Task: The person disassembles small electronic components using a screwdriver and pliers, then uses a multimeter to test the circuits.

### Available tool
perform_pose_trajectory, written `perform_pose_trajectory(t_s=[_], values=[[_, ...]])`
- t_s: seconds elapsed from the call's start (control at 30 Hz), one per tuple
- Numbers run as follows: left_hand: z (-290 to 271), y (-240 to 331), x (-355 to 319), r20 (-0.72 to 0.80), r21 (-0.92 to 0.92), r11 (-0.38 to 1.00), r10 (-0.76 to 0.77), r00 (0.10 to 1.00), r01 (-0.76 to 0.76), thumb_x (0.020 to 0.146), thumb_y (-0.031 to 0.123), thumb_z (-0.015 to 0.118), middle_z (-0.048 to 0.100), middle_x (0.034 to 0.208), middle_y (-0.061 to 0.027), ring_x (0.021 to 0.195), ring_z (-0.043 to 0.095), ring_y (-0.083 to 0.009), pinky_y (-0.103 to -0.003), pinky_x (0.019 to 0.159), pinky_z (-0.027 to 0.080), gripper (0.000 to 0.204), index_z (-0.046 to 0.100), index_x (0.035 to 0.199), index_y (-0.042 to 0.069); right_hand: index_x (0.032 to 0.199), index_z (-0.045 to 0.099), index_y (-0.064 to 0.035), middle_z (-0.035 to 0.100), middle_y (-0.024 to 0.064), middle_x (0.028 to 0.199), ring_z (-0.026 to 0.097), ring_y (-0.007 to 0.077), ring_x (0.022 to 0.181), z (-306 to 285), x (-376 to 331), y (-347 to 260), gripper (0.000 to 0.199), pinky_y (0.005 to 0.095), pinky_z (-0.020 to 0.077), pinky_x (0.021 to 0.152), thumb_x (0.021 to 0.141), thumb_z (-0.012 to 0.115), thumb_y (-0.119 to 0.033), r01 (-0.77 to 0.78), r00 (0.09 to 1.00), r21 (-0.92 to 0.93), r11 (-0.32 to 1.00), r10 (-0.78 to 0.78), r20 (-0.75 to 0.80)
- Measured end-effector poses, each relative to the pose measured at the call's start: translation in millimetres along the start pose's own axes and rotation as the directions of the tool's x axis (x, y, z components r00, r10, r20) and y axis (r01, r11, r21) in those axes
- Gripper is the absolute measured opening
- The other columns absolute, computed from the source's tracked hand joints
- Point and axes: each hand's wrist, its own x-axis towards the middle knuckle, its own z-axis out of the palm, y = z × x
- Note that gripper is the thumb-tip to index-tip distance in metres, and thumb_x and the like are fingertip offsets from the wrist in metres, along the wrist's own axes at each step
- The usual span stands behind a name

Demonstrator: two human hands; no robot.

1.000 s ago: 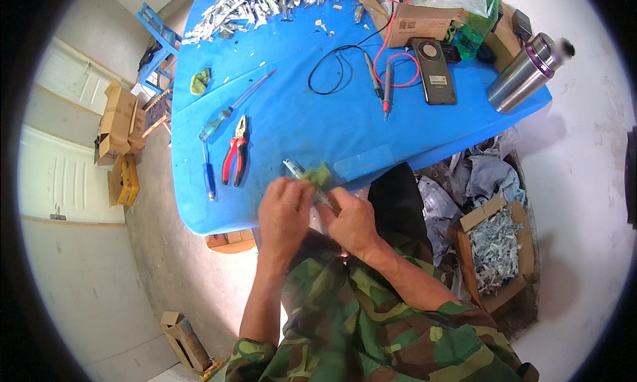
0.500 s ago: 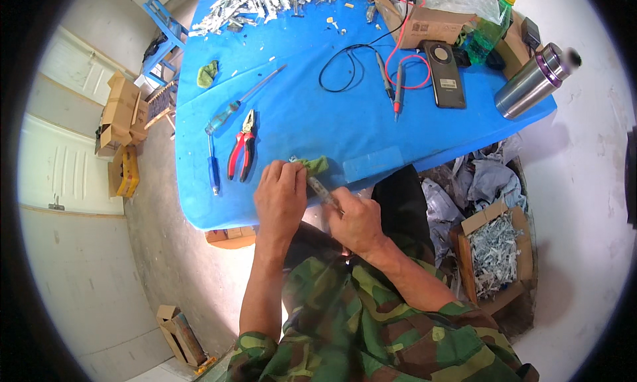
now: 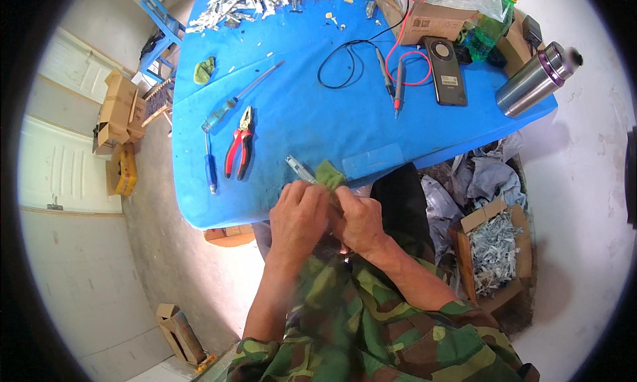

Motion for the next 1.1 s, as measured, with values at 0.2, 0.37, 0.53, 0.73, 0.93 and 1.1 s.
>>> perform_pose_trajectory(t_s=[0.2, 0.37, 0.53, 0.73, 0.93, 1.1], values=[[6, -17, 16, -0.084, 0.066, 0.998, -0.011, 0.996, 0.017, 0.09, 0.009, 0.068, 0.063, 0.089, -0.0081, 0.085, 0.064, -0.0313, -0.043, 0.067, 0.053, 0.004, 0.065, 0.089, 0.008, 0.086, 0.057, -0.0053, 0.065, 0.0172, 0.066, 0.067, 0.0395, 0.064, -4, 8, -5, 0.017, 0.0469, 0.0502, 0.053, 0.083, 0.073, -0.01, 0.044, 0.999, -0.089, 0.995, -0.042, 0.021], [4, -43, 21, -0.154, 0.018, 0.994, -0.104, 0.983, 0.108, 0.091, 0.009, 0.07, 0.064, 0.089, -0.0111, 0.085, 0.064, -0.0334, -0.045, 0.071, 0.052, 0.005, 0.066, 0.092, 0.005, 0.09, 0.06, -0.0068, 0.064, 0.0156, 0.065, 0.066, 0.0388, 0.062, -1, 4, -1, 0.015, 0.048, 0.0487, 0.053, 0.084, 0.073, -0.01, 0.034, 0.999, -0.076, 0.997, -0.034, -0.003], [-2, -36, 21, -0.135, 0.013, 0.995, -0.097, 0.986, 0.1, 0.091, 0.009, 0.07, 0.064, 0.089, -0.0121, 0.086, 0.064, -0.0337, -0.044, 0.072, 0.052, 0.006, 0.067, 0.094, 0.005, 0.088, 0.059, -0.0082, 0.063, 0.0142, 0.063, 0.064, 0.0386, 0.06, 0, 3, -2, 0.016, 0.0504, 0.0461, 0.053, 0.085, 0.074, -0.014, 0.006, 1.0, -0.063, 0.998, -0.006, -0.007], [0, 9, 2, -0.013, -0.039, 0.999, -0.02, 1.0, 0.02, 0.088, 0.008, 0.074, 0.067, 0.092, -0.0099, 0.089, 0.066, -0.0313, -0.043, 0.072, 0.052, 0.008, 0.07, 0.093, 0.005, 0.088, 0.056, -0.0084, 0.063, 0.0139, 0.064, 0.064, 0.039, 0.061, 0, 2, 1, 0.019, 0.0507, 0.0457, 0.052, 0.084, 0.074, -0.013, 0.012, 1.0, -0.022, 1.0, -0.012, -0.006], [4, -15, 12, -0.079, 0.021, 0.998, -0.06, 0.995, 0.062, 0.088, 0.007, 0.074, 0.065, 0.088, -0.01, 0.085, 0.065, -0.0323, -0.043, 0.072, 0.052, 0.007, 0.068, 0.091, 0.004, 0.084, 0.054, -0.008, 0.063, 0.0123, 0.066, 0.065, 0.037, 0.064, -6, 8, -7, 0.021, 0.0488, 0.0458, 0.054, 0.083, 0.075, -0.012, 0.076, 0.997, -0.105, 0.992, -0.074, 0.026], [7, -28, 15, -0.147, -0.065, 0.993, -0.106, 0.984, 0.097, 0.089, 0.006, 0.073, 0.067, 0.089, -0.0127, 0.082, 0.066, -0.0342, -0.042, 0.071, 0.052, 0.007, 0.068, 0.093, 0.003, 0.085, 0.056, -0.008, 0.064, 0.0115, 0.068, 0.065, 0.0358, 0.064, -5, 9, -5, 0.019, 0.0485, 0.046, 0.055, 0.084, 0.074, -0.014, 0.085, 0.996, -0.12, 0.989, -0.085, 0.01]])
